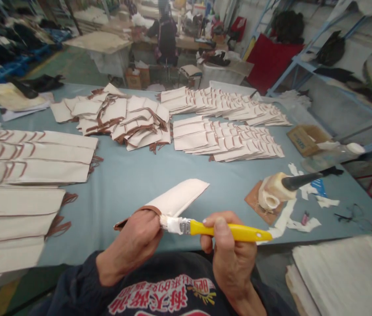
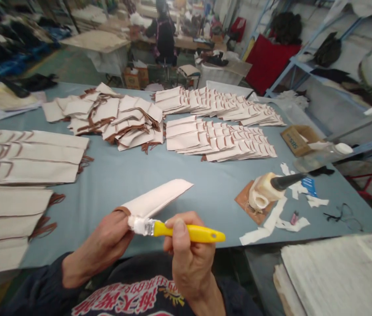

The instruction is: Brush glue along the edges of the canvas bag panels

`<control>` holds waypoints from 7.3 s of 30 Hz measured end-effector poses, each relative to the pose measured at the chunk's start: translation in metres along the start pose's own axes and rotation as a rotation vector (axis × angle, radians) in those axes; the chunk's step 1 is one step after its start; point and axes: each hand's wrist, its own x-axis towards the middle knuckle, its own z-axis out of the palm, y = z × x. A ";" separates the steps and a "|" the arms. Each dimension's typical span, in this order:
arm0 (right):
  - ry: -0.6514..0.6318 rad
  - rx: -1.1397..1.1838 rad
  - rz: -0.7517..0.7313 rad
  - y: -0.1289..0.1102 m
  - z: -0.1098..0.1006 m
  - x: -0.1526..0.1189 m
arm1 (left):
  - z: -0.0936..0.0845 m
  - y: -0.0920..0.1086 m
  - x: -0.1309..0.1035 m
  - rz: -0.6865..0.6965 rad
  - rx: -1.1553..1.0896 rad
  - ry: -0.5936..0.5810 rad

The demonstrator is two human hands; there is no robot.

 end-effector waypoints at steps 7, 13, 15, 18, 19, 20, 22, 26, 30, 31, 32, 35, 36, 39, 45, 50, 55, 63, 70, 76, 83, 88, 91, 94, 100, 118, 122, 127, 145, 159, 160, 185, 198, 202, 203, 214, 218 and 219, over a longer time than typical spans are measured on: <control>0.126 -0.046 -0.111 0.003 -0.007 0.003 | 0.002 -0.003 0.009 0.014 0.039 0.025; -0.025 -0.104 -0.145 0.010 -0.010 -0.004 | 0.008 -0.003 0.013 0.032 0.025 0.037; 0.012 -0.123 -0.158 0.011 -0.011 -0.006 | 0.009 -0.003 0.014 0.031 0.052 0.039; 0.016 -0.158 -0.184 0.009 -0.011 -0.005 | 0.011 -0.003 0.014 0.024 0.066 0.044; -0.012 -0.166 -0.189 0.008 -0.011 -0.004 | 0.011 -0.004 0.013 0.024 0.063 0.048; -0.043 -0.169 -0.188 0.007 -0.010 -0.002 | 0.011 -0.004 0.013 0.025 0.062 0.054; -0.045 -0.164 -0.176 0.005 -0.010 0.004 | 0.013 -0.004 0.014 0.037 0.074 0.058; 0.121 -0.258 -0.193 0.006 -0.015 0.018 | 0.015 -0.002 0.018 0.056 0.137 0.070; 0.020 -0.363 -0.213 0.007 -0.016 0.011 | 0.018 -0.002 0.018 0.050 0.177 0.068; -0.028 -0.357 -0.207 0.006 -0.015 0.007 | 0.019 -0.003 0.016 0.047 0.181 0.067; -0.067 -0.341 -0.199 0.005 -0.014 0.003 | 0.019 -0.004 0.015 0.044 0.180 0.064; -0.071 -0.268 -0.183 0.003 -0.012 0.001 | 0.021 -0.006 0.011 0.042 0.166 0.056; -0.035 -0.254 -0.181 0.003 -0.012 0.003 | 0.021 -0.006 0.011 0.042 0.157 0.055; 0.094 -0.236 -0.188 0.006 -0.012 0.012 | 0.023 -0.005 0.013 0.039 0.115 0.056; -0.002 -0.101 -0.063 0.011 -0.006 0.011 | 0.026 0.001 0.012 -0.152 -0.224 0.059; 0.017 0.036 0.125 0.007 -0.010 0.019 | 0.017 0.012 0.018 -0.500 -0.612 -0.060; 0.052 0.111 0.097 0.005 -0.019 0.028 | -0.001 0.018 0.031 -0.776 -0.921 -0.136; -0.136 -0.237 -0.444 0.008 -0.018 0.049 | -0.007 0.017 0.036 -1.007 -1.298 -0.299; -0.050 -0.158 -0.516 0.009 -0.030 0.051 | -0.007 0.011 0.033 -1.049 -1.440 -0.195; -0.246 -0.253 -0.629 0.008 -0.018 0.057 | -0.011 0.005 0.032 -1.031 -1.427 -0.243; -0.123 -0.171 -0.626 0.025 -0.016 0.052 | -0.014 0.001 0.034 -1.061 -1.500 -0.214; -0.038 -0.225 -0.658 0.020 -0.018 0.043 | -0.017 -0.002 0.035 -1.040 -1.501 -0.191; 0.000 -0.213 -0.699 0.012 -0.019 0.037 | -0.016 -0.005 0.035 -1.053 -1.504 -0.164; -0.155 -0.299 -0.733 0.009 -0.012 0.034 | -0.013 -0.005 0.036 -1.036 -1.534 -0.161; -0.178 -0.239 -0.755 0.017 0.012 0.039 | -0.013 -0.001 0.035 -1.019 -1.535 -0.104; 0.081 -0.477 -0.475 0.042 0.005 0.085 | -0.011 -0.023 0.007 -0.716 -0.945 -0.421; 0.078 -0.495 -0.426 0.053 0.009 0.092 | -0.006 -0.013 0.006 -0.560 -0.770 -0.411; 0.204 -0.377 -0.409 0.042 0.001 0.076 | -0.010 0.003 0.013 -0.489 -0.669 -0.347; -0.009 -0.195 -0.475 0.010 -0.009 0.013 | -0.014 0.013 0.015 -0.397 -0.500 -0.216; -0.040 -0.078 -0.314 0.018 -0.001 0.025 | -0.012 0.005 0.020 -0.549 -0.661 -0.215; -0.017 -0.048 -0.289 0.017 -0.002 0.027 | -0.012 0.004 0.020 -0.603 -0.723 -0.235; -0.029 -0.252 -0.636 0.015 -0.025 0.031 | -0.014 0.009 0.014 -1.016 -1.283 -0.215; -0.057 -0.289 -0.679 0.026 -0.007 0.036 | -0.016 0.018 0.019 -0.989 -1.243 -0.202; -0.117 -0.441 -0.630 0.045 0.003 0.034 | -0.014 0.016 0.023 -0.966 -1.302 -0.246; -0.110 -0.461 -0.610 0.049 0.005 0.036 | -0.014 0.014 0.023 -0.964 -1.321 -0.253; 0.083 -0.538 -0.405 0.065 -0.004 0.067 | -0.010 0.006 -0.009 -0.622 -0.895 -0.456; 0.098 -0.518 -0.424 0.066 -0.004 0.058 | 0.000 0.020 -0.008 -0.565 -0.754 -0.388; 0.097 -0.505 -0.427 0.063 -0.006 0.052 | 0.002 0.022 -0.009 -0.563 -0.711 -0.367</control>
